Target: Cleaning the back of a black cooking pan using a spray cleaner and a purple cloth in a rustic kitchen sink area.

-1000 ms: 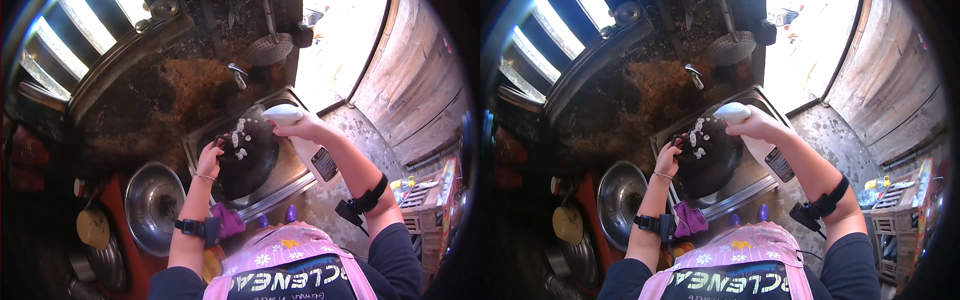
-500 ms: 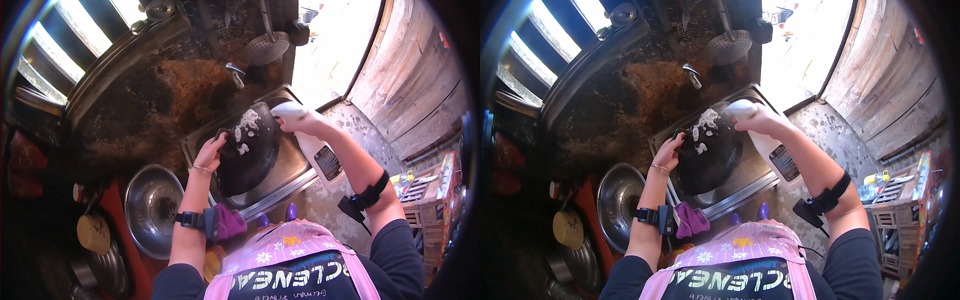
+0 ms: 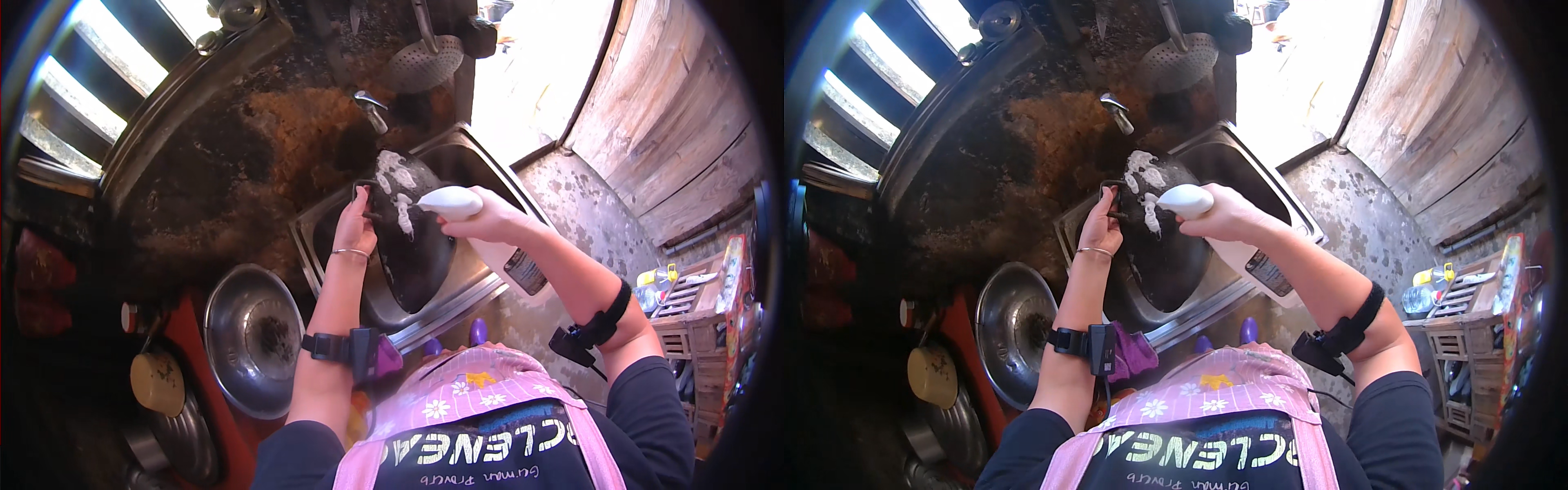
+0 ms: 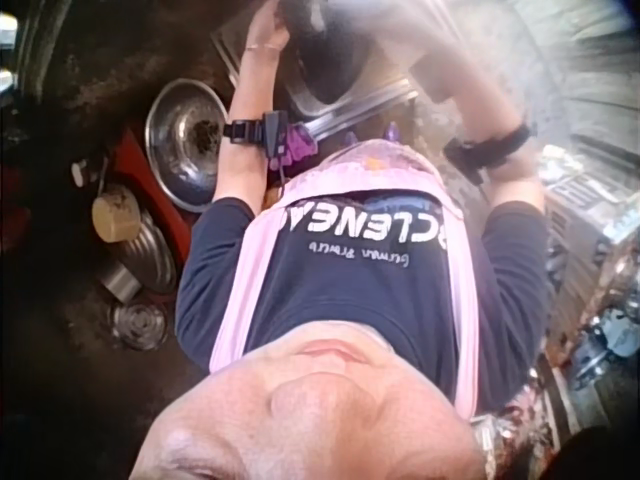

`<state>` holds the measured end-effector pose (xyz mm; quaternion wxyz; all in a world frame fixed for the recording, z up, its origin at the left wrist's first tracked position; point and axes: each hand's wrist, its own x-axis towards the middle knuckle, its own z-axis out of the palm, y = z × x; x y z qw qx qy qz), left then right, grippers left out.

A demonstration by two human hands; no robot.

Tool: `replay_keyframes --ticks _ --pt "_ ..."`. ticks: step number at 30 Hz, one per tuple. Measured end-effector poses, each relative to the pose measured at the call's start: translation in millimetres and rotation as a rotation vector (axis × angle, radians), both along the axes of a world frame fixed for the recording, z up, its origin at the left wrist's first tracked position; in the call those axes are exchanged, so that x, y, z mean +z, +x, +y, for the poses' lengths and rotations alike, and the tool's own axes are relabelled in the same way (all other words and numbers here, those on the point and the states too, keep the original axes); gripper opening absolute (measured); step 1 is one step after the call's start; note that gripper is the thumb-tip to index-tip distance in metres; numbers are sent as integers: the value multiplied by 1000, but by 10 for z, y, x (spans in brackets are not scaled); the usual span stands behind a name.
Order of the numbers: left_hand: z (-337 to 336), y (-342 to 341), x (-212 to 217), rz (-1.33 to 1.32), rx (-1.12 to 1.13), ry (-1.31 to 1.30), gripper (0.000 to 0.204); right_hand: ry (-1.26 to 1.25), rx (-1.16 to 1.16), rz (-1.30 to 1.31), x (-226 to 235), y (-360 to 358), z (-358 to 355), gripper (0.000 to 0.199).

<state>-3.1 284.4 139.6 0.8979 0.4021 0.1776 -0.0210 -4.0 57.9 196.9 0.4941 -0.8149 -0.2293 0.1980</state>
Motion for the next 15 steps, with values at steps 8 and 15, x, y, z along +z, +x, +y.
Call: replay_keyframes --ticks 8,15 --pt "39 44 -316 -13 33 41 29 -131 69 -28 -93 -344 -7 25" --pt "83 98 -308 16 7 67 34 -295 101 1 -349 -656 -19 29"
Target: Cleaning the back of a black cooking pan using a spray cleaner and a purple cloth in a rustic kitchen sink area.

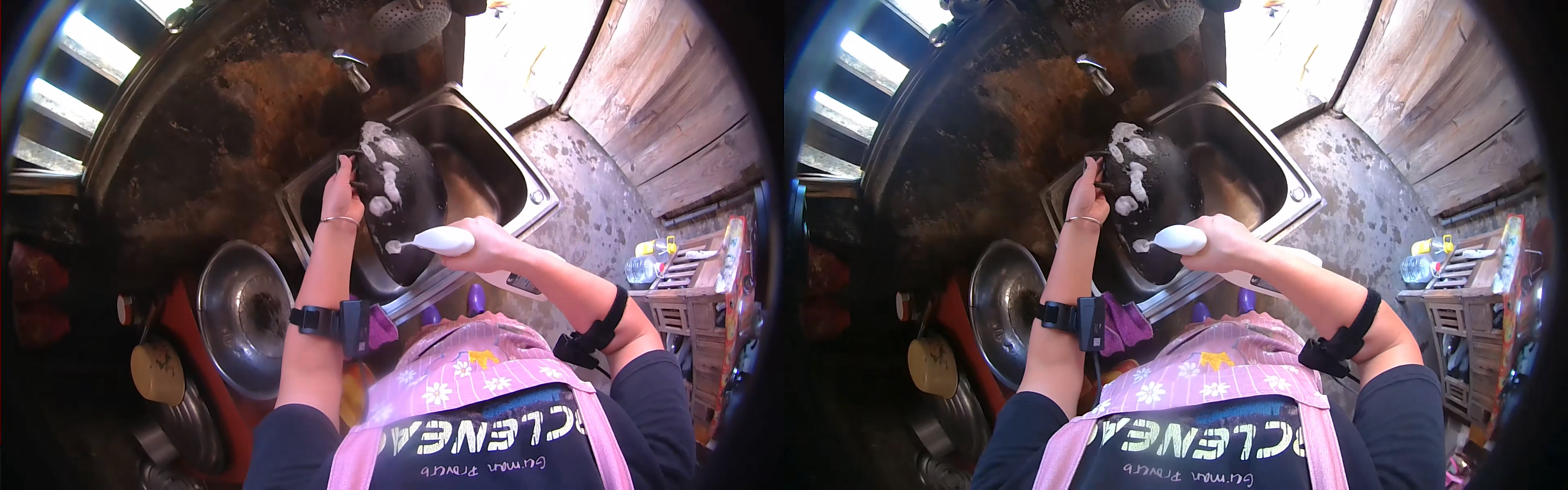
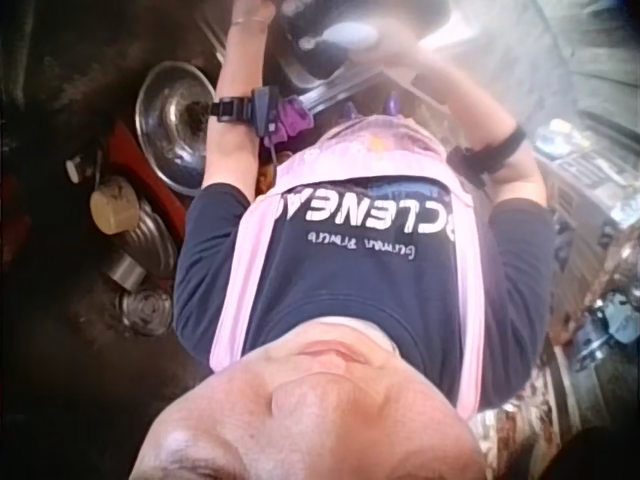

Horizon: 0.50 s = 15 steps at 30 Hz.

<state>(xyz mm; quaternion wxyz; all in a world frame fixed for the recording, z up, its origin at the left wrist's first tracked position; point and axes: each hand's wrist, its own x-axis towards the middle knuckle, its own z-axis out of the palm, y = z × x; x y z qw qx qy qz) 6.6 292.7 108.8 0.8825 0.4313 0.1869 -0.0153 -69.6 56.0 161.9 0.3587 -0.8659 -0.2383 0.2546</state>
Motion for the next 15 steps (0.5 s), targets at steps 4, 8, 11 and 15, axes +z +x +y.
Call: replay_keyframes --ticks 4,8,11,15 --pt "49 -4 -5 -7 -22 2 34 251 101 -149 -239 -142 -70 24" --pt "163 32 -66 0 2 45 33 -85 -13 36 -260 -244 -85 27" --pt "152 24 -19 31 -2 37 30 144 9 -130 -193 -222 -95 24" --pt "120 12 82 108 7 -17 24 247 -94 -185 -29 -62 -14 23"
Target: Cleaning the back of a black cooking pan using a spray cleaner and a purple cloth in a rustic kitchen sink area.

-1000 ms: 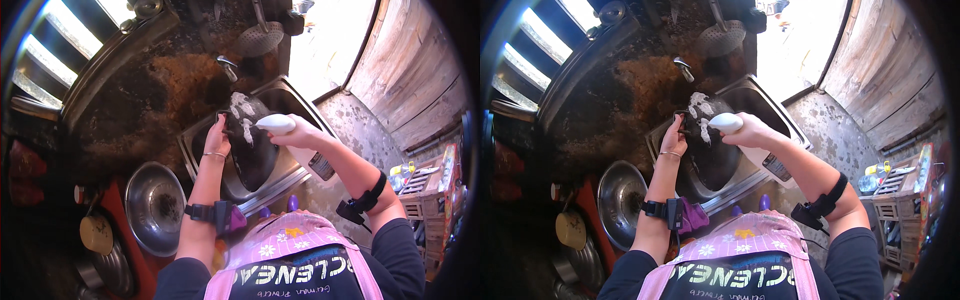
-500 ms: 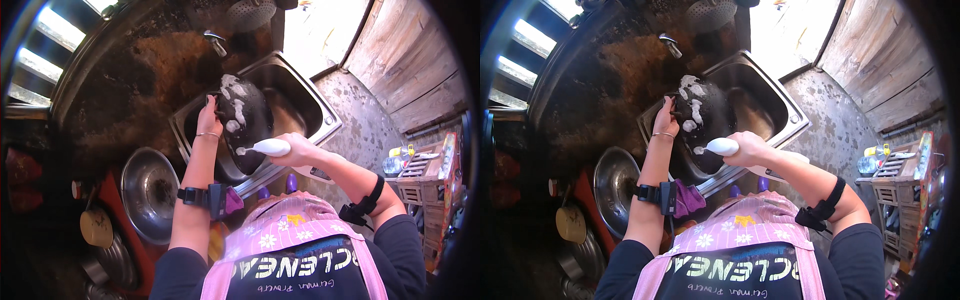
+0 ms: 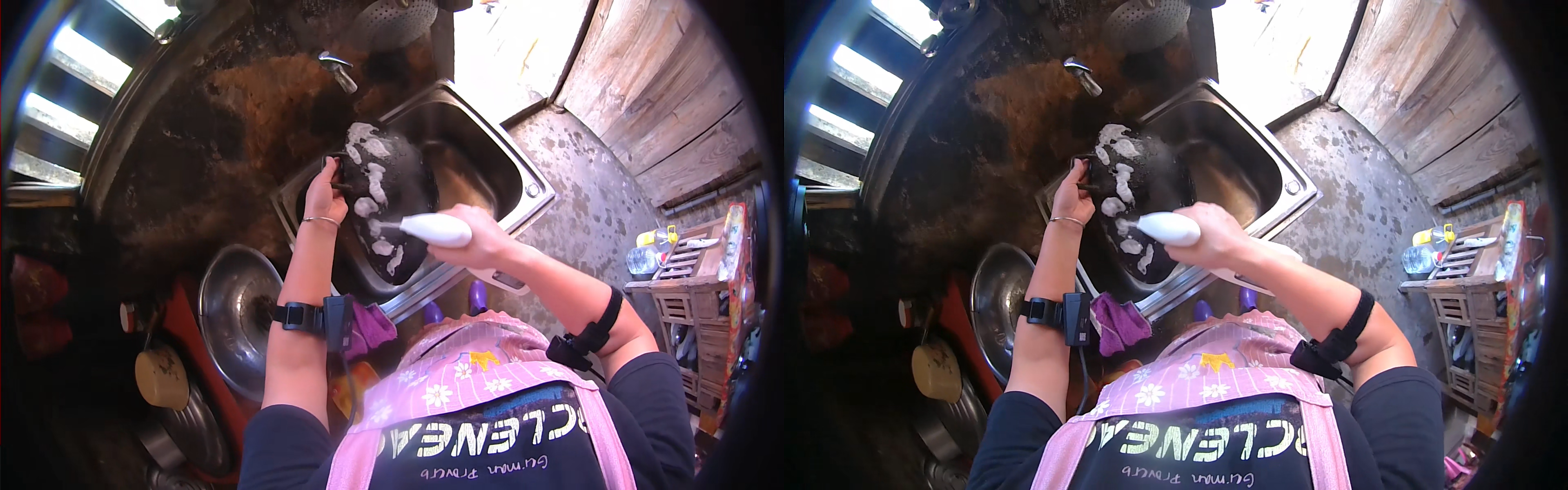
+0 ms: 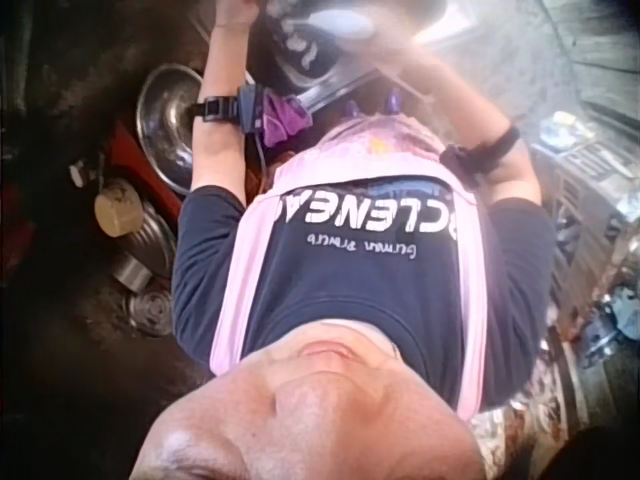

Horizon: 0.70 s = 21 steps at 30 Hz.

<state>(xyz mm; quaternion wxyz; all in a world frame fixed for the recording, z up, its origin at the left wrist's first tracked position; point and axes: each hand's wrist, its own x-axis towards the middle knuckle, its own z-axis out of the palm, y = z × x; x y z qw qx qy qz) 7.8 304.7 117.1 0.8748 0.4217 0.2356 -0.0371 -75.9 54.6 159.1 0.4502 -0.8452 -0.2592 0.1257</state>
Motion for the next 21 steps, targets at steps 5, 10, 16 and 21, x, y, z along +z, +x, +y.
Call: replay_keyframes --ticks 5,10,16,21 --pt "110 60 -20 47 -64 43 18 67 35 -234 101 155 70 27" --pt "180 99 -38 14 -145 255 16 156 -104 -179 155 192 153 25" --pt "201 109 33 47 -165 508 22 126 -20 -163 201 279 179 25" --pt "149 156 87 54 -172 634 21 177 -21 -47 286 591 157 24"
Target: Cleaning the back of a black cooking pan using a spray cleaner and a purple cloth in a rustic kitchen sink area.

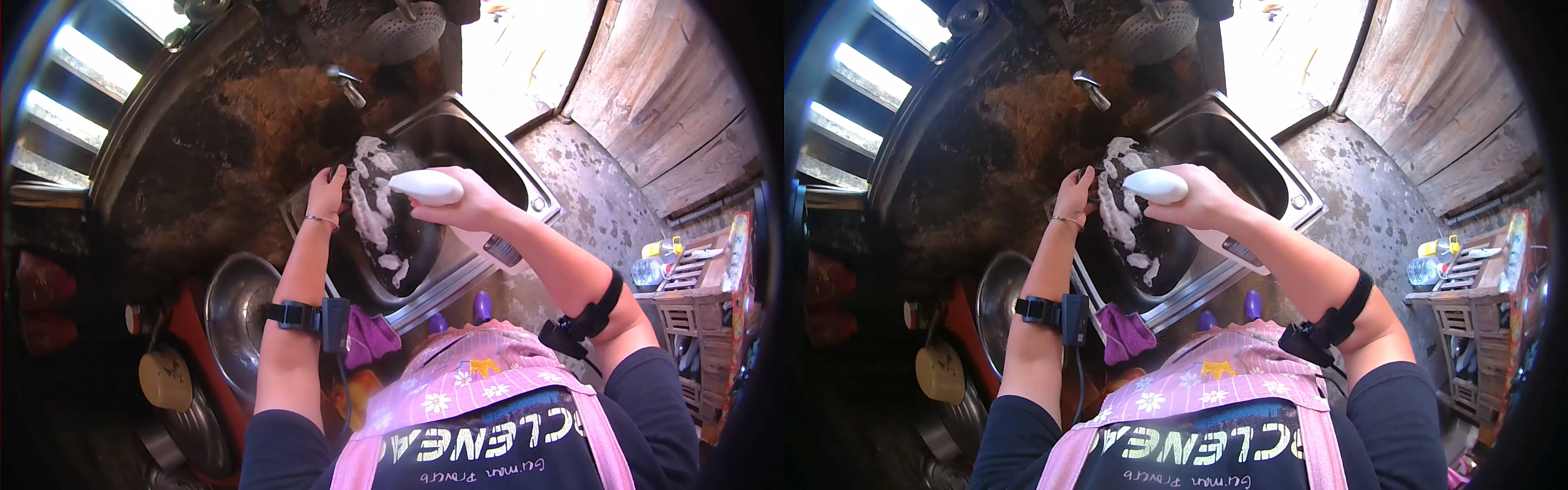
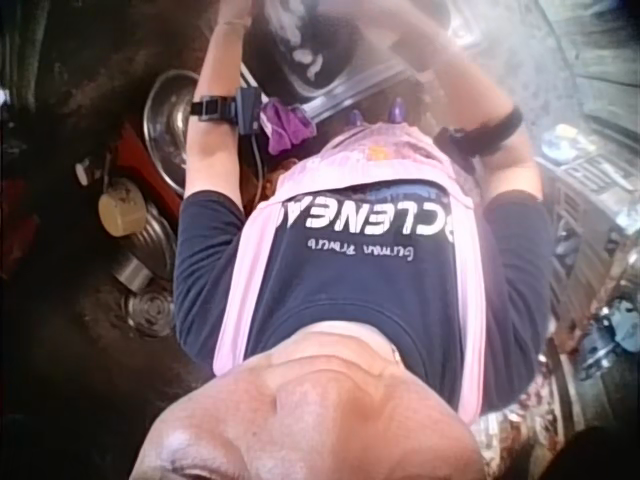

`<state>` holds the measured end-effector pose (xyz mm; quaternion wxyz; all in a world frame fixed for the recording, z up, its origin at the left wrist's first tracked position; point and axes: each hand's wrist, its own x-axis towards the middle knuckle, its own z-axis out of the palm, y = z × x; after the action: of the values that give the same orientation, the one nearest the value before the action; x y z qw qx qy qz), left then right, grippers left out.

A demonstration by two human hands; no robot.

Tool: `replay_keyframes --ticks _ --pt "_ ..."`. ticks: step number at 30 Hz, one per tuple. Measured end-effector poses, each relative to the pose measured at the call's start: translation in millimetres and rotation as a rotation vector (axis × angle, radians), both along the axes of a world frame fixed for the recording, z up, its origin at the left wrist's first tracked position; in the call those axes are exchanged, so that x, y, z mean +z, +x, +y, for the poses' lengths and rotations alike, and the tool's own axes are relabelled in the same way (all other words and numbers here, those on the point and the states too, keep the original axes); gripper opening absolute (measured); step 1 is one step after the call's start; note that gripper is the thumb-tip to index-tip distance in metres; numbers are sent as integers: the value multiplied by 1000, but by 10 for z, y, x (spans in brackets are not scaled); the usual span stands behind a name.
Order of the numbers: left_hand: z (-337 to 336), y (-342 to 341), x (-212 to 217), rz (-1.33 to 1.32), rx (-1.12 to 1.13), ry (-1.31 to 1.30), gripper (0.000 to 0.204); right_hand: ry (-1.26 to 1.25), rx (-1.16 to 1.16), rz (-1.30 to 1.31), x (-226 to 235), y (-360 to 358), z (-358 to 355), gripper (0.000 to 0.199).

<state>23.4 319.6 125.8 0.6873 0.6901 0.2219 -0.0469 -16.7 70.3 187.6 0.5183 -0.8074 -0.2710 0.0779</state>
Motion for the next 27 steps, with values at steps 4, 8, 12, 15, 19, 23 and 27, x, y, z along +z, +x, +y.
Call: replay_keyframes --ticks 4,8,12,15,19,23,27 --pt "-17 44 8 8 10 96 24 -213 -105 34 159 131 -15 36" --pt "1 60 -25 31 23 141 32 -76 86 128 139 158 -7 34" --pt "50 130 -101 91 -1 158 34 -293 -84 177 117 125 -75 32" --pt "29 83 -48 97 14 146 35 -132 -22 186 -55 87 -173 31" --pt "55 -22 -65 16 30 65 36 -152 -44 191 -122 10 -262 33" --pt "49 -199 -33 -45 -3 -38 31 81 -95 161 -153 220 -461 32" --pt "66 -367 -26 -70 -34 -51 27 -68 -280 257 31 223 -476 33"
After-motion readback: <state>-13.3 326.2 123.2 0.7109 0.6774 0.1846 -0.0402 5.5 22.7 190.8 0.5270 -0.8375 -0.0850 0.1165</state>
